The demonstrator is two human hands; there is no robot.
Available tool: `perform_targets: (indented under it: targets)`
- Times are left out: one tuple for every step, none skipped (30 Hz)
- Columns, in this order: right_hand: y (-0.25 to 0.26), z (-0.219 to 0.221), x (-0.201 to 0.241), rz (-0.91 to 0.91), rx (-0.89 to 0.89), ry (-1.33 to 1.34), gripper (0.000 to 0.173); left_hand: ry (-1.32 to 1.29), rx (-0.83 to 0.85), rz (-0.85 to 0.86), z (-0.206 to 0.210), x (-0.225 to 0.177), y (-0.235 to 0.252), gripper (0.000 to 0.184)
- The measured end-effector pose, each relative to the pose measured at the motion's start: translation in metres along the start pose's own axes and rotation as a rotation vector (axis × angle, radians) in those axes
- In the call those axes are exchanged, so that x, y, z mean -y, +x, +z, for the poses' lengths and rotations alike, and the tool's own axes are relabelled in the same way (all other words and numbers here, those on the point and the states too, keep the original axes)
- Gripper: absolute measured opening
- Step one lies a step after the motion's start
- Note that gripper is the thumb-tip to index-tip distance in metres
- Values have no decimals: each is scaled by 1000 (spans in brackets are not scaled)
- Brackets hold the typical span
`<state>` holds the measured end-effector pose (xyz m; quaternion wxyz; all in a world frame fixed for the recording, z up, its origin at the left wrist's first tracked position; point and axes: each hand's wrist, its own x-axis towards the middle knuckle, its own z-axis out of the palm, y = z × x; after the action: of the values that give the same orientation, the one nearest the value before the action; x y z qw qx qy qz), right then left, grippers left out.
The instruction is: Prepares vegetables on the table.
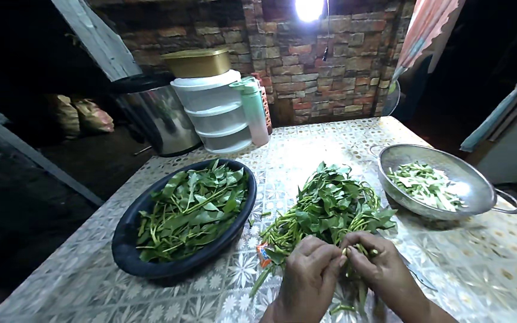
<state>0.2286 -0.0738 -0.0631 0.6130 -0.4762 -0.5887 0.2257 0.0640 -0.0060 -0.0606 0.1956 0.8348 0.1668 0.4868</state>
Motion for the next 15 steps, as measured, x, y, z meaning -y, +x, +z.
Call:
perform_targets:
  targets:
    - [0,0,3,82,12,77,14,21,-17,31,1,0,-1,16]
    - [0,-1,5,152,20,153,14,35,-32,59,2,0,-1,17]
    - [0,-1,7,213,25,227,15,44,-45,86,3,1,-2,17]
    - [0,-1,9,268,25,293,15,47,-55,113,3,1,-2,17]
    - [1,-2,10,324,22,356,16,47,-62,139,3,2,-2,16]
    - [2,-3,12,369,11,410,16,47,-65,161,3,2,-2,15]
    - [3,-4,13,398,-4,452,16,49,-63,177,2,2,-1,15]
    - [4,-6,12,404,-17,478,14,57,-47,181,1,3,0,15]
    - [5,-9,10,385,-33,482,12,71,-6,174,-1,6,0,15]
    - [7,-12,8,346,-58,444,13,98,58,164,-3,8,0,14]
    - [9,-16,6,298,-86,376,14,137,136,152,-4,12,-1,14]
    - [12,-18,6,252,-113,303,15,183,212,143,-5,14,-2,14]
    - [16,-20,6,212,-132,236,16,223,282,130,-6,15,-3,14]
    - [21,-19,10,162,-135,169,17,251,356,106,-8,13,-3,14]
    - [26,-16,17,92,-115,101,17,268,427,76,-10,10,-2,14]
